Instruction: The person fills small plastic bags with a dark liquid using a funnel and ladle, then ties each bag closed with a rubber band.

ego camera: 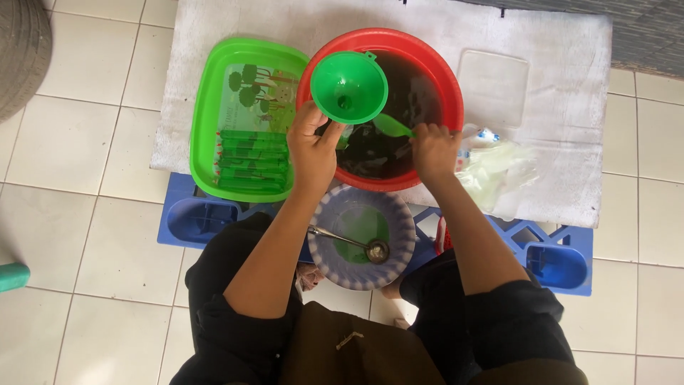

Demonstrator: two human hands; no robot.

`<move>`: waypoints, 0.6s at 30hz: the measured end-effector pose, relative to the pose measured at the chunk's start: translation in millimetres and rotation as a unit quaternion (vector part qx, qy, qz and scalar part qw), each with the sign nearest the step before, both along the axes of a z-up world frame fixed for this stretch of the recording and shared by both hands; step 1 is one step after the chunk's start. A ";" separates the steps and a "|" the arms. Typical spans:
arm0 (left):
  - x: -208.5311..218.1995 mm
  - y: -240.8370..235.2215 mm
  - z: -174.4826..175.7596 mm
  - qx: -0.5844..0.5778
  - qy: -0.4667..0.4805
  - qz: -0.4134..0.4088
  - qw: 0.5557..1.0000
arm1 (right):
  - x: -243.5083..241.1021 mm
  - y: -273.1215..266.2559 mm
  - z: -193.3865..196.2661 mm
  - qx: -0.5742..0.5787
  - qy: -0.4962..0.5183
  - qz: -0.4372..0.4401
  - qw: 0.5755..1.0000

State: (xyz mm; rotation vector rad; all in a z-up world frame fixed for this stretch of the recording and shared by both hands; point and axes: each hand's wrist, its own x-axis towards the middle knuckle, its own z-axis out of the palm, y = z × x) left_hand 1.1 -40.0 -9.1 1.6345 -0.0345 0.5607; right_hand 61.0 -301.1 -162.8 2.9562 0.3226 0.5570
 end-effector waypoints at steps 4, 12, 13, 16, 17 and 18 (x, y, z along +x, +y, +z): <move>-0.8 4.5 4.1 -0.005 0.021 0.004 1.000 | -5.4 10.9 -30.1 0.015 0.079 0.003 0.997; -1.3 10.5 12.9 -0.037 -0.010 -0.004 0.999 | -11.1 25.1 -37.6 0.334 0.371 -0.021 0.866; -0.4 12.4 12.3 -0.038 -0.011 -0.004 0.999 | -11.1 25.5 -41.3 0.333 0.370 -0.020 0.867; 0.6 18.5 10.1 -0.039 -0.015 0.002 0.999 | -14.2 27.6 -47.2 0.448 0.431 -0.068 0.781; 0.8 20.9 8.7 -0.029 -0.012 0.005 0.999 | -15.8 28.7 -45.5 0.481 0.433 -0.063 0.760; 1.8 22.8 7.6 -0.019 -0.010 0.008 1.000 | -16.5 29.4 -43.6 0.514 0.433 -0.058 0.738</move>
